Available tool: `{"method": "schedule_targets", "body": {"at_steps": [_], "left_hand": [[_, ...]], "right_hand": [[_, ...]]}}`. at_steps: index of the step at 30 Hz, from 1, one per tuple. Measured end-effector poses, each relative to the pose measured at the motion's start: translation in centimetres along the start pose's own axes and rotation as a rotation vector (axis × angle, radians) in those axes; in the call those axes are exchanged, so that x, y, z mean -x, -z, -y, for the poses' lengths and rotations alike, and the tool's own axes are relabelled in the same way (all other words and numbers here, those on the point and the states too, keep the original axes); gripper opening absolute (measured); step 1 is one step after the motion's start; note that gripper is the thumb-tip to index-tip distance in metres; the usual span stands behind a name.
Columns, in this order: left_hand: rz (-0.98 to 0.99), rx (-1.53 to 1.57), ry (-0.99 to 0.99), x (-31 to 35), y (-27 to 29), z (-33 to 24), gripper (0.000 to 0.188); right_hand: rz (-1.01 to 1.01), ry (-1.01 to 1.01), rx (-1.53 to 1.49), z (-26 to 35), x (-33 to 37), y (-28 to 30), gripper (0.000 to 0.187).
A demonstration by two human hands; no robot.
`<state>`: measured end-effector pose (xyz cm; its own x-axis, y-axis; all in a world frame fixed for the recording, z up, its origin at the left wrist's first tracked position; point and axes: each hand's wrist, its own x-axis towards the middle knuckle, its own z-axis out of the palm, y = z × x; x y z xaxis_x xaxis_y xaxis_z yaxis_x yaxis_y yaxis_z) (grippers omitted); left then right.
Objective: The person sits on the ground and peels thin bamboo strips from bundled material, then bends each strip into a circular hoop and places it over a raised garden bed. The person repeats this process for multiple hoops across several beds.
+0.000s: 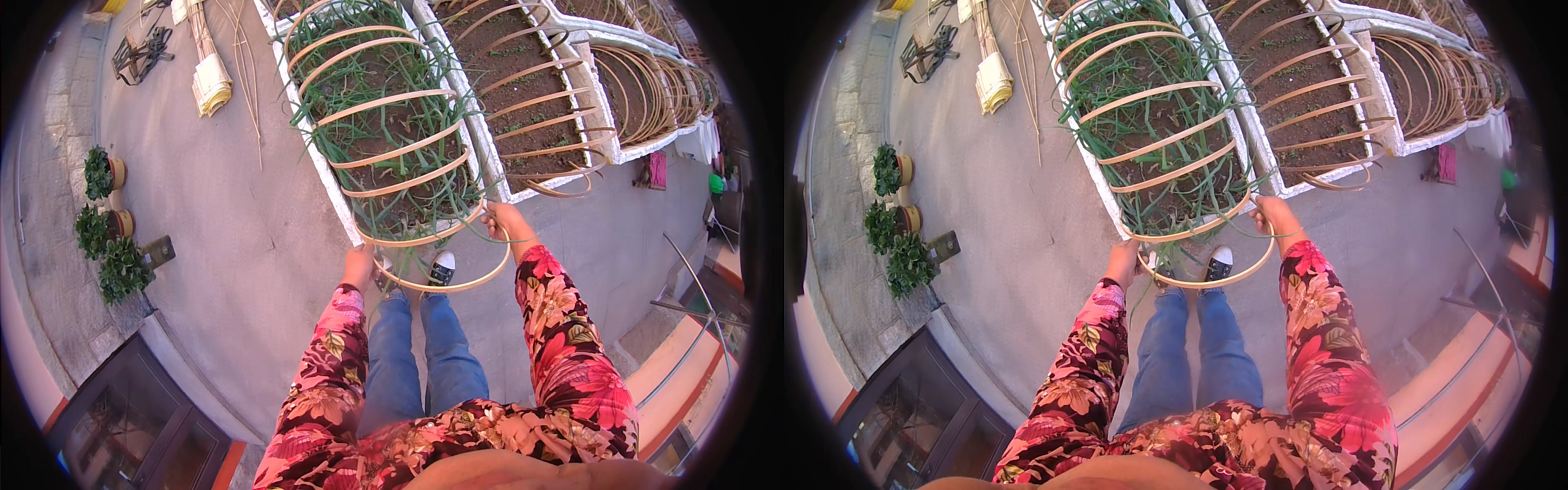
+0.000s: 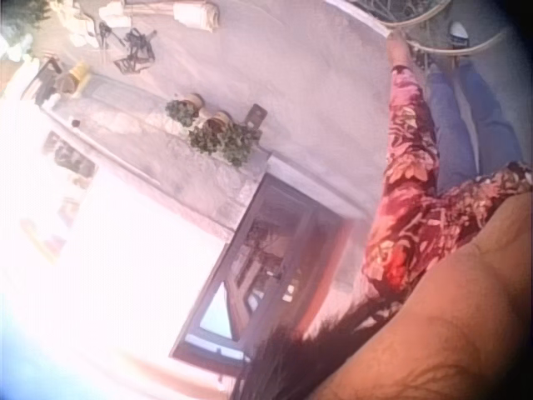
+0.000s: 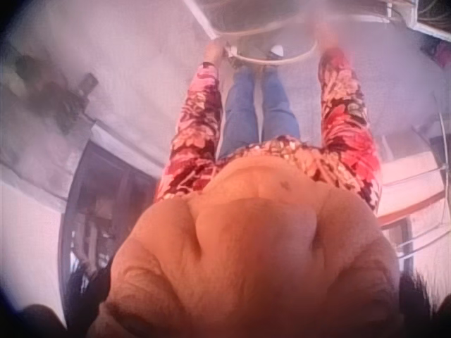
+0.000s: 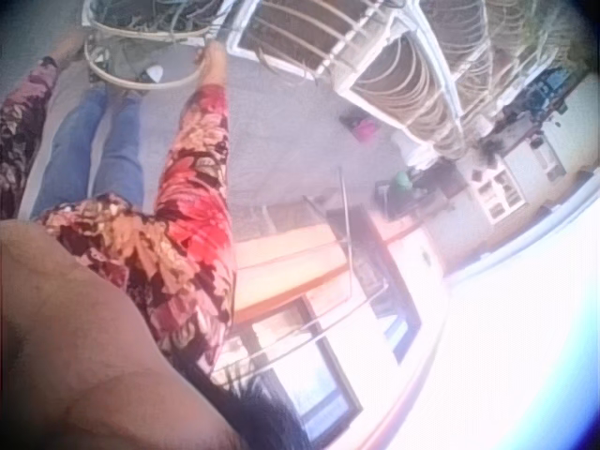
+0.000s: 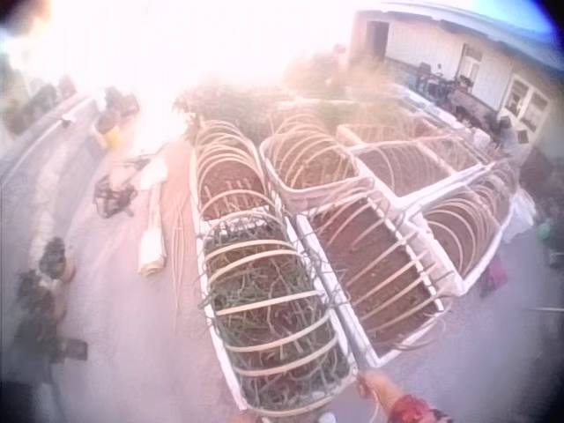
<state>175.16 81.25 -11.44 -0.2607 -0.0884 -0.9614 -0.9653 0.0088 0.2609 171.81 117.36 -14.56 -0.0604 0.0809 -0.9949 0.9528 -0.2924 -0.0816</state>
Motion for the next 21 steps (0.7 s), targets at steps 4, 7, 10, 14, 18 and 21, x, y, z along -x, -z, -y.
{"method": "schedule_targets", "body": {"at_steps": [4, 7, 10, 14, 18, 21], "left_hand": [[0.073, 0.264, 0.088, 8.2, -1.6, -1.3, 0.031], [0.068, 0.205, -0.060, 14.0, -4.1, -1.1, 0.027], [-0.028, 0.129, -0.116, 16.5, -6.7, -0.9, 0.029], [-0.111, 0.333, -0.028, 15.0, -8.3, 0.4, 0.014], [-0.151, 0.291, -0.162, 9.8, -7.6, 2.6, 0.005], [-0.125, 0.268, -0.176, 5.3, -6.5, 3.6, 0.009]], "right_hand": [[-0.052, 0.140, -0.457, -3.8, 8.5, -0.4, 0.015], [-0.058, 0.139, -0.747, -5.6, 14.7, -2.3, 0.009], [-0.172, 0.234, -0.813, -5.9, 17.0, -4.7, 0.008], [-0.376, 0.280, -0.769, -6.8, 15.4, -6.1, 0.017], [-0.432, 0.272, -0.659, -8.9, 12.2, -7.2, 0.019], [-0.630, 0.472, -0.440, -8.0, 9.1, -9.1, 0.024]]}}
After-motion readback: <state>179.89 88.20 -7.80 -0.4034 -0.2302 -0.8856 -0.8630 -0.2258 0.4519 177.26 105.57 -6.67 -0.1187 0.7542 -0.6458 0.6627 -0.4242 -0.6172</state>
